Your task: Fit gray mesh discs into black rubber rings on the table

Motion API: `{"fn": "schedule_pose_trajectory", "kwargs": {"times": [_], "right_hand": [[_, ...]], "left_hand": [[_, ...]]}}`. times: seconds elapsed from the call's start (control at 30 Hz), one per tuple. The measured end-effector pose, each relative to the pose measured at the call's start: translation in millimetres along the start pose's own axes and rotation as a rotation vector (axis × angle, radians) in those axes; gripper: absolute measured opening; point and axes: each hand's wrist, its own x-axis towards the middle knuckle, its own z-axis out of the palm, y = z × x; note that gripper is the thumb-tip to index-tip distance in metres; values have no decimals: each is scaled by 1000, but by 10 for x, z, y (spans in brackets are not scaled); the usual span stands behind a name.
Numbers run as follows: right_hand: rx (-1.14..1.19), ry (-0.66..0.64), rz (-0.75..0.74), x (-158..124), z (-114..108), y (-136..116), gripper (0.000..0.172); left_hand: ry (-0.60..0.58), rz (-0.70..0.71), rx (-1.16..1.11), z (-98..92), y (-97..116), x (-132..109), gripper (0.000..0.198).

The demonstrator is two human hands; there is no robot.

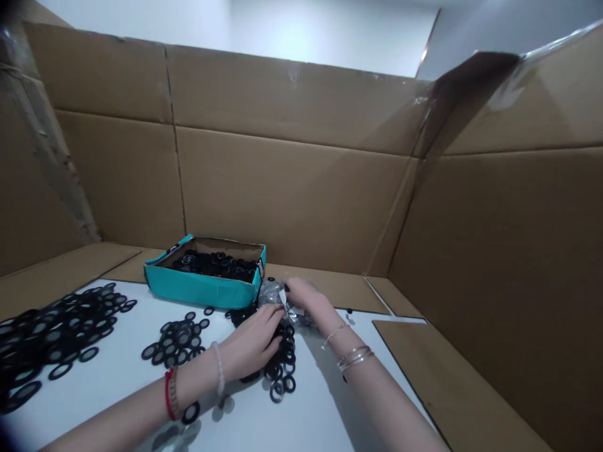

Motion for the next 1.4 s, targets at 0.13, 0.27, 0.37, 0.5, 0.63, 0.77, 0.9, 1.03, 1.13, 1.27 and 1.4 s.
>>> {"fn": "schedule_pose_trajectory", "kwargs": {"times": [0.13,0.27,0.37,0.5,0.63,0.77,0.9,1.03,1.13,1.27,1.4], "right_hand": [[-78,-6,-30,33,-31,-4,31],[-106,-64,-27,-11,-21,-65,46],[-128,-67,8,-83,23,-132,57],[-160,-53,52,-139,85,-191,56],[-158,-53,60,-85,140,-168,65],[-147,-12,46,-40,195,-124,63],[-116,35,-15,-64,200,-91,57],[-71,53,-53,-97,172,-69,49],[-52,51,-58,-100,161,-61,38],[-26,20,-87,-54,112,-39,28],[23,-45,-115,31,-6,12,26]], "left_hand": [[16,-107,52,127,-51,103,40],[-3,-192,61,131,-90,98,48],[-30,-256,81,98,-134,77,51],[-60,-270,90,97,-178,53,52],[-62,-268,101,128,-184,53,52],[-55,-265,111,145,-188,70,53],[-48,-239,123,176,-216,77,53],[3,-201,169,221,-257,72,48],[28,-175,194,237,-274,71,46],[41,-157,203,234,-281,69,43],[56,-153,199,236,-287,54,43]]}}
